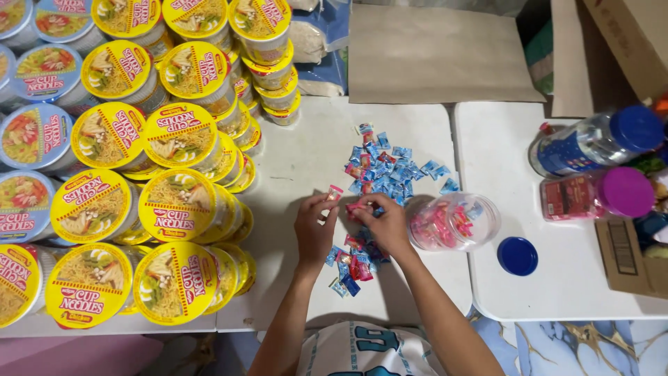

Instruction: The person sorts small pink and blue wrapped candies from a pile on a white table into a clear plastic container. They pick up the candies by hand and place them into the container while stacks of cup noodles and other packaged goods remain visible in the background.

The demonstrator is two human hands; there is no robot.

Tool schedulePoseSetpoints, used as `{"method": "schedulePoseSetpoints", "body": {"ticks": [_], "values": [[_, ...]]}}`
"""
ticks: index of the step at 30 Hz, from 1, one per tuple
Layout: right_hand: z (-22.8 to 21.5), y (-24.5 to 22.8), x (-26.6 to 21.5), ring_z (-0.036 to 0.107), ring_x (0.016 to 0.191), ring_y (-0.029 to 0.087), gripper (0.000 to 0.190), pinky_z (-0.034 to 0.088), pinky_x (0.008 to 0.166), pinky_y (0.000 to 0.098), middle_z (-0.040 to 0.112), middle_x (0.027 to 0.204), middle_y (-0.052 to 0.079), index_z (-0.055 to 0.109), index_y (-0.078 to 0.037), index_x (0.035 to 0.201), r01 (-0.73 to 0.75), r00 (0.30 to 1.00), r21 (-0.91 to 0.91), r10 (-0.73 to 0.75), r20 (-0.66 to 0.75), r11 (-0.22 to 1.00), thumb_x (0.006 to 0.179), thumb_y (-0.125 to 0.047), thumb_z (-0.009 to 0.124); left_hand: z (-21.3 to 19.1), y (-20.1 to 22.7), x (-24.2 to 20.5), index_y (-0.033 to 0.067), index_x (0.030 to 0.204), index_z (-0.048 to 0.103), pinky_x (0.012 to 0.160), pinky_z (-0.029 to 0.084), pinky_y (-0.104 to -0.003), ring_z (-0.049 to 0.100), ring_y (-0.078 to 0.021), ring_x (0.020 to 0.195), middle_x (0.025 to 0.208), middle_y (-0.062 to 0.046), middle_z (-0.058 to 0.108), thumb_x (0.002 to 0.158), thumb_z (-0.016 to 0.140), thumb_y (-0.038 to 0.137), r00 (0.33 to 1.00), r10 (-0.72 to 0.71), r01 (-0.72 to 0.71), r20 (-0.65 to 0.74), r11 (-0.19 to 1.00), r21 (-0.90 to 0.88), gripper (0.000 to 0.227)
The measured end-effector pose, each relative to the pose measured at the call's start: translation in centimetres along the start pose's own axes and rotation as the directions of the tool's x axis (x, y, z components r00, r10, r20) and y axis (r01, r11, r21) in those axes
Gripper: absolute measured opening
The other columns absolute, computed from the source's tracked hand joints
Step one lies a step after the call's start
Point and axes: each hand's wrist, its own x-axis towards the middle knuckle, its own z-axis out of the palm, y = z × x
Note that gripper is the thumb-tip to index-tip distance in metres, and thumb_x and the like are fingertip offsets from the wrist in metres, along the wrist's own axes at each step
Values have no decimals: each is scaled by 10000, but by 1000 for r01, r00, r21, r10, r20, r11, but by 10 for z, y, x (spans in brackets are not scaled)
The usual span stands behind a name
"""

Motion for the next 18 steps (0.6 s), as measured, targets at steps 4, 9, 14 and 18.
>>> {"method": "schedulePoseSetpoints", "body": {"ticks": [4,9,14,18], "values": [[-18,-32,-11,640,832,122,185,552,746,281,746,963,123,769,-58,1034,-86,995,48,88,-44,995,868,-91,844,-1,41,5,44,1017,738,691,562,-274,714,-168,951,1176,-76,724,858,771,24,999,-20,23,29,995,-93,164],[-45,-43,-23,678,872,103,148,577,683,264,635,1139,13,732,-52,907,225,969,27,-221,-115,974,801,-60,835,15,54,4,0,1034,726,714,548,-252,704,-137,990,1197,-98,718,884,751,-5,999,5,-14,-36,971,-237,152],[-66,-35,-32,630,772,83,153,539,672,244,691,868,1,676,-50,988,75,995,137,-65,-76,988,888,-65,791,30,76,-2,-6,1052,713,715,556,-252,688,-120,932,1206,-90,713,901,746,-1,1000,-31,29,-2,954,-298,154],[-79,-46,-40,640,780,34,155,531,672,203,734,950,-39,610,-38,987,49,999,301,-42,-30,952,902,-43,740,43,79,-10,-19,1068,701,774,584,-260,692,-114,993,1206,-97,696,920,725,-19,1000,-13,14,6,939,-342,150]]}}
